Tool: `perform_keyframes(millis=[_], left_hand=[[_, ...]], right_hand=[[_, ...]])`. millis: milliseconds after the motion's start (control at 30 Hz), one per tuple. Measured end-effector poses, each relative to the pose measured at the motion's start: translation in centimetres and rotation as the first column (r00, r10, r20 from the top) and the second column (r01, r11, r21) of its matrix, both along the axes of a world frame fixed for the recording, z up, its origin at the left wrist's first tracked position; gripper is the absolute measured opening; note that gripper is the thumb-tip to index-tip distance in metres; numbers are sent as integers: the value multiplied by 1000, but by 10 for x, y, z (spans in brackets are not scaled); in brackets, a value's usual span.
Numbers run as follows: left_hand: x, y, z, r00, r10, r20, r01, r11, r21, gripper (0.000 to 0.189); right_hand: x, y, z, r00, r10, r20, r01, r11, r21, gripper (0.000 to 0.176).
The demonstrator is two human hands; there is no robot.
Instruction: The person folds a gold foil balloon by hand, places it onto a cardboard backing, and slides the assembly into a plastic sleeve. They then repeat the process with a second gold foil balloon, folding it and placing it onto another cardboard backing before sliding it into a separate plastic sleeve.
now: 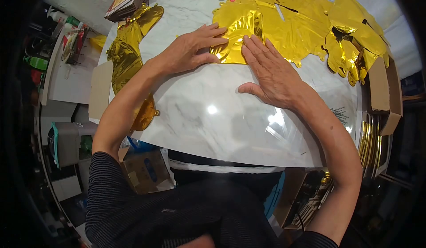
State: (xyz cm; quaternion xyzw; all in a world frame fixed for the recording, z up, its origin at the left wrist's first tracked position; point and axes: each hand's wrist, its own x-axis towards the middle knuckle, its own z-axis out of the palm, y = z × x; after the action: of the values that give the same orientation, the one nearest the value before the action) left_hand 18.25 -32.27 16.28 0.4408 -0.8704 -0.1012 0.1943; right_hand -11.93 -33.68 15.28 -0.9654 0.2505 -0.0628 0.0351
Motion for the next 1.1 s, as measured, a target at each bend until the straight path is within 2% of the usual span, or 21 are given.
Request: perform_keyframes(millis=[133, 200, 233, 300, 333, 367, 400, 433, 467, 500, 567, 600, 667, 700, 767, 800, 867, 1000, 1067, 1100], left_hand=[[12, -1, -13, 998, -23, -52, 20, 998, -64, 52], [14, 1, -13, 962, 12, -272, -45, 992, -116, 44], [16, 6, -13, 963, 11, -270, -43, 993, -112, 44], [12, 26, 5, 909, 354, -221, -322, 931, 169, 36], [8, 33, 4, 872, 391, -294, -344, 918, 199, 28], [5, 38, 7, 871, 395, -293, -348, 916, 201, 28], [3, 42, 14, 833, 478, -278, -332, 834, 441, 29], [0, 46, 21, 797, 554, -241, -289, 700, 652, 30], [-2, 49, 26, 762, 575, -296, -197, 642, 741, 40], [-4, 49, 28, 763, 575, -295, -198, 643, 740, 40], [-6, 49, 32, 676, 663, -321, -94, 509, 856, 46], [-6, 48, 30, 678, 661, -321, -95, 511, 854, 46], [-5, 45, 22, 547, 740, -391, 8, 463, 886, 44], [-5, 44, 22, 549, 739, -390, 8, 462, 887, 44], [-6, 44, 22, 361, 811, -460, 174, 426, 888, 26], [-5, 43, 21, 360, 812, -459, 172, 426, 888, 26], [-4, 38, 20, 317, 832, -455, 279, 377, 883, 16], [-10, 31, 22, 286, 862, -418, 254, 353, 901, 18], [-10, 29, 20, 417, 806, -421, 230, 354, 906, 20], [-11, 29, 21, 418, 806, -419, 229, 353, 907, 20]], right_hand=[[1, 0, 1, 1000, -5, 3, 5, 1000, 8, 99], [0, -1, 0, 1000, -9, 4, 9, 1000, 9, 99], [0, 0, 0, 1000, -8, 12, 8, 1000, 12, 99], [0, 0, 0, 1000, -4, 20, 4, 1000, 16, 99], [0, 0, 0, 1000, -8, 16, 8, 1000, 16, 99], [0, 0, 0, 1000, -11, 12, 10, 1000, 16, 98], [0, -1, 0, 1000, -7, 14, 6, 1000, 17, 98], [0, -1, 0, 1000, -15, 5, 15, 1000, 21, 98], [0, 0, 1, 1000, -25, -5, 25, 999, 25, 98], [1, 0, 0, 1000, -25, -4, 25, 999, 25, 98], [0, 1, 0, 1000, -24, 9, 24, 1000, 15, 98], [0, 1, 0, 1000, -26, 12, 26, 1000, 12, 98], [0, 1, 0, 1000, -16, 22, 15, 1000, 18, 98], [0, 1, 0, 1000, -18, 23, 17, 1000, 19, 98], [0, 1, 0, 1000, -21, 22, 20, 1000, 18, 98], [0, 1, -1, 1000, -18, 23, 18, 1000, 19, 98], [0, 0, -2, 999, -22, 27, 22, 1000, 16, 97], [0, 1, -1, 999, -29, 29, 29, 999, 21, 97], [0, 1, -1, 999, -24, 36, 23, 1000, 19, 97], [0, 1, -1, 999, -24, 37, 24, 1000, 20, 97]])
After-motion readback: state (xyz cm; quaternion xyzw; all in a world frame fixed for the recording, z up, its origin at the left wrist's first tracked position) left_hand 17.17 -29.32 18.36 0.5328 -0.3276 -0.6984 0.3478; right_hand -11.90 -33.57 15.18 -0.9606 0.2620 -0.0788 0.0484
